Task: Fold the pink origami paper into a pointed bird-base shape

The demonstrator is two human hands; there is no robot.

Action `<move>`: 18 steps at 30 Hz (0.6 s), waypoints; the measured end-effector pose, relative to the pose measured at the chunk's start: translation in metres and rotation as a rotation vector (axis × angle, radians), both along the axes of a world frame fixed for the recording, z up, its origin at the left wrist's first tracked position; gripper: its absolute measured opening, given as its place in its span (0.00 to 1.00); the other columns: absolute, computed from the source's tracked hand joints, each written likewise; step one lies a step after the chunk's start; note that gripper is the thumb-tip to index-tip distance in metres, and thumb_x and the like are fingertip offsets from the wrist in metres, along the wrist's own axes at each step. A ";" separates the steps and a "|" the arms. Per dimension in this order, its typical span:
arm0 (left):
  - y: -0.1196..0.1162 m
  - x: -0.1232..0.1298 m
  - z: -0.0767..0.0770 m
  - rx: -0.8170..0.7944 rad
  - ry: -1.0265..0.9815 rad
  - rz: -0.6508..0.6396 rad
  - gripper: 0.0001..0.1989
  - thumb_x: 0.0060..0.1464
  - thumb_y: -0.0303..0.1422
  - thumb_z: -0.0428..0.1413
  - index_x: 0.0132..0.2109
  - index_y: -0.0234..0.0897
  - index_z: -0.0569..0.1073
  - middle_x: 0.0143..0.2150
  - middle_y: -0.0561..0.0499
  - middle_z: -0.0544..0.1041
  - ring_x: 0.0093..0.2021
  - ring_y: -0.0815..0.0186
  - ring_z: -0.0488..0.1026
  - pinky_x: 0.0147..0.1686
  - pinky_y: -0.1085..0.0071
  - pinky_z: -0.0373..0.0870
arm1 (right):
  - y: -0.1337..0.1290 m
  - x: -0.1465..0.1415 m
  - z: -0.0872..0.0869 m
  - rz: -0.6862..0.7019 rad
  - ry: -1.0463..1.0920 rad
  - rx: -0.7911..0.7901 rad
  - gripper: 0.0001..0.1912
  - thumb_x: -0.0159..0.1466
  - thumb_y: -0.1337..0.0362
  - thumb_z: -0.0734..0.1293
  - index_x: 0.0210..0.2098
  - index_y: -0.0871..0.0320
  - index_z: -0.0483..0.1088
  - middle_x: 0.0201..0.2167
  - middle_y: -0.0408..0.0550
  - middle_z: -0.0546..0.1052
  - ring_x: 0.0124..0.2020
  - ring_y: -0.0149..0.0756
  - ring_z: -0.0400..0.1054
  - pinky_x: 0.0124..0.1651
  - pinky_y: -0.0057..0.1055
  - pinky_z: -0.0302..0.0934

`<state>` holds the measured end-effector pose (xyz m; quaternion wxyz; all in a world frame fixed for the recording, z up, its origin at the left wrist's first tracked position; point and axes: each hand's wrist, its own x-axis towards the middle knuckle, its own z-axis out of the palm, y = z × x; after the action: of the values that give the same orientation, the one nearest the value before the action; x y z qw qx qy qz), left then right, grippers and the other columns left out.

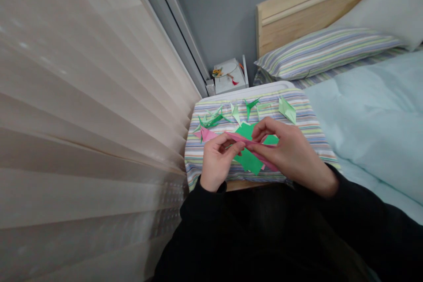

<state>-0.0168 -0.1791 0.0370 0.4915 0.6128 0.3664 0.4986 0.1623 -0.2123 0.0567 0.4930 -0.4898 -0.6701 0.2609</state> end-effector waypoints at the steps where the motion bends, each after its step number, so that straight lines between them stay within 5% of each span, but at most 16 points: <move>1: -0.002 0.000 0.001 -0.009 0.014 -0.006 0.07 0.54 0.35 0.69 0.33 0.36 0.83 0.27 0.53 0.79 0.26 0.70 0.72 0.29 0.73 0.70 | -0.002 0.000 0.003 0.000 -0.027 0.028 0.07 0.62 0.69 0.73 0.33 0.56 0.70 0.28 0.42 0.78 0.31 0.35 0.75 0.36 0.31 0.64; 8: -0.006 -0.003 -0.002 0.037 0.047 0.102 0.07 0.53 0.36 0.70 0.33 0.37 0.85 0.27 0.51 0.82 0.27 0.67 0.75 0.29 0.72 0.71 | -0.008 -0.002 0.013 -0.004 -0.125 0.090 0.05 0.64 0.68 0.72 0.32 0.56 0.73 0.28 0.42 0.81 0.31 0.35 0.76 0.37 0.31 0.64; 18: -0.008 -0.003 -0.003 0.004 0.029 0.110 0.10 0.55 0.38 0.69 0.32 0.36 0.83 0.24 0.52 0.80 0.25 0.68 0.74 0.28 0.73 0.71 | -0.002 -0.001 0.011 0.011 -0.020 -0.062 0.05 0.64 0.64 0.73 0.32 0.56 0.77 0.28 0.44 0.83 0.32 0.38 0.77 0.38 0.32 0.67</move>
<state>-0.0194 -0.1869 0.0342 0.4566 0.5999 0.4057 0.5168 0.1611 -0.2143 0.0673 0.4694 -0.5037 -0.6693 0.2791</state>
